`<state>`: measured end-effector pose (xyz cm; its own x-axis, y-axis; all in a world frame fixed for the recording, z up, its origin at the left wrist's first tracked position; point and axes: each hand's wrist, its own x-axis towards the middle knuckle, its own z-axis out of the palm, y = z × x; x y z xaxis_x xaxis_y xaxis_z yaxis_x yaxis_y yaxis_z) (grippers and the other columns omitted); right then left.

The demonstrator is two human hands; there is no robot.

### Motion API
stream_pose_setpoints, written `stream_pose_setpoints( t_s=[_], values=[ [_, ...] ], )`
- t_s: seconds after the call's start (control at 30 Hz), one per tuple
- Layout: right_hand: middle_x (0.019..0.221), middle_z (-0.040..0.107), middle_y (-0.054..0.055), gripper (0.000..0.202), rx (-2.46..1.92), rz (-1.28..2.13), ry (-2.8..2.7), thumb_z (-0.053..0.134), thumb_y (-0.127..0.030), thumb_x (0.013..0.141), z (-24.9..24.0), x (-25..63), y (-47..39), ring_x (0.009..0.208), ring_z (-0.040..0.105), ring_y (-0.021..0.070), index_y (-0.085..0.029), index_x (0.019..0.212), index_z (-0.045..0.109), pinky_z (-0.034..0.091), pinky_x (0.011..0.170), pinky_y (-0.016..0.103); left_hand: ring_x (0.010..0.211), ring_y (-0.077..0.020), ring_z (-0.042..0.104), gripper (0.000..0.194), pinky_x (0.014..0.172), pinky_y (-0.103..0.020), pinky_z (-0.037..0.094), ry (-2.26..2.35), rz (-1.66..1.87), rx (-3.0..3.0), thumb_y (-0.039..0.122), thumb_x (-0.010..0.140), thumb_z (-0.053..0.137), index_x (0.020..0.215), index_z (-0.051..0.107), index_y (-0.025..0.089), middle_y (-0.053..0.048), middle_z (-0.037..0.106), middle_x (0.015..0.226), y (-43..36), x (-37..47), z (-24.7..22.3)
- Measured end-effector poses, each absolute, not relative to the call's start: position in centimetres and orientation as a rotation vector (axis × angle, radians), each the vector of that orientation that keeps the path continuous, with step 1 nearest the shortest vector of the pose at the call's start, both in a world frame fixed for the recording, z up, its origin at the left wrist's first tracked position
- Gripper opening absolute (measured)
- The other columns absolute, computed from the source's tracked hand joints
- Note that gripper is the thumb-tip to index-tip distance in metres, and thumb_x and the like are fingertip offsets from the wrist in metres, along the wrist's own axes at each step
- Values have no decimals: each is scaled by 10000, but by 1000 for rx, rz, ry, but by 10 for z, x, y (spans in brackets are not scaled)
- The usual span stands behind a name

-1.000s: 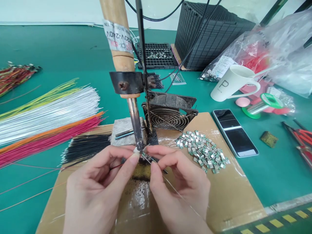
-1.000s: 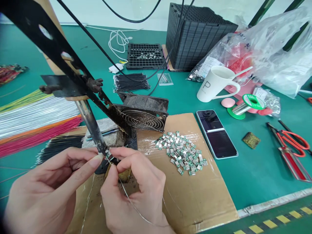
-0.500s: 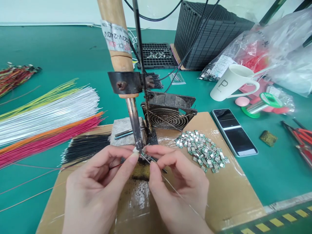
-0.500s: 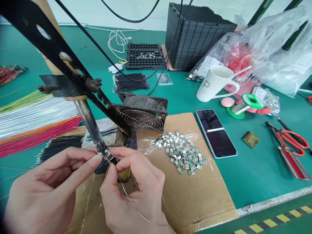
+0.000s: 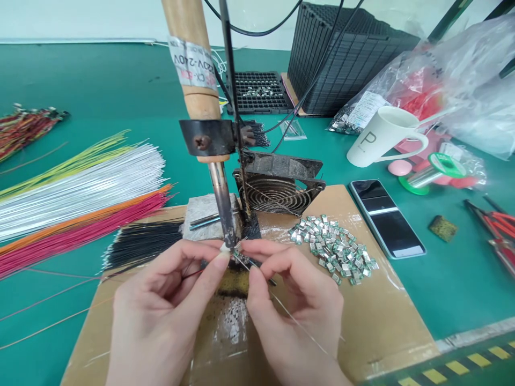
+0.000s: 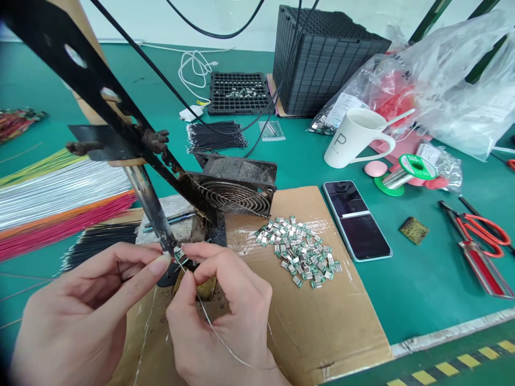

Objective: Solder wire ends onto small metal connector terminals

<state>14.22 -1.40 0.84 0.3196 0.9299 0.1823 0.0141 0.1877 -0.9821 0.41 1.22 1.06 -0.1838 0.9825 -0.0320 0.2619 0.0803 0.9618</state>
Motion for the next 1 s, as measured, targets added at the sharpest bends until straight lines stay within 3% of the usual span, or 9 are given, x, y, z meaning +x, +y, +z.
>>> stream_pose_setpoints(
  t_s=[0.73, 0.9, 1.0],
  values=[
    [1092, 816, -50, 258, -1204, 855, -1053, 673, 12, 827, 7, 143, -14, 1044, 792, 126, -242, 791, 654, 624, 930, 205, 744, -95, 693, 207, 672, -52, 545, 1547, 1123, 1251, 412, 823, 863, 869, 741, 252, 25, 749, 889, 10, 1, 11],
    [1118, 810, -67, 245, -1217, 882, -1048, 684, -3, 834, 7, 144, -14, 1061, 782, 111, -243, 796, 653, 613, 946, 190, 758, -109, 673, 204, 679, -93, 542, 1563, 1101, 1204, 411, 833, 853, 870, 738, 245, 22, 739, 883, 9, 2, 13],
    [1114, 809, -73, 244, -1216, 894, -1043, 680, -7, 842, 6, 145, -15, 1060, 780, 108, -246, 798, 655, 612, 943, 187, 766, -172, 680, 261, 673, -197, 576, 1567, 1110, 1183, 440, 810, 848, 849, 743, 204, -27, 736, 857, 11, 7, 16]
  ],
)
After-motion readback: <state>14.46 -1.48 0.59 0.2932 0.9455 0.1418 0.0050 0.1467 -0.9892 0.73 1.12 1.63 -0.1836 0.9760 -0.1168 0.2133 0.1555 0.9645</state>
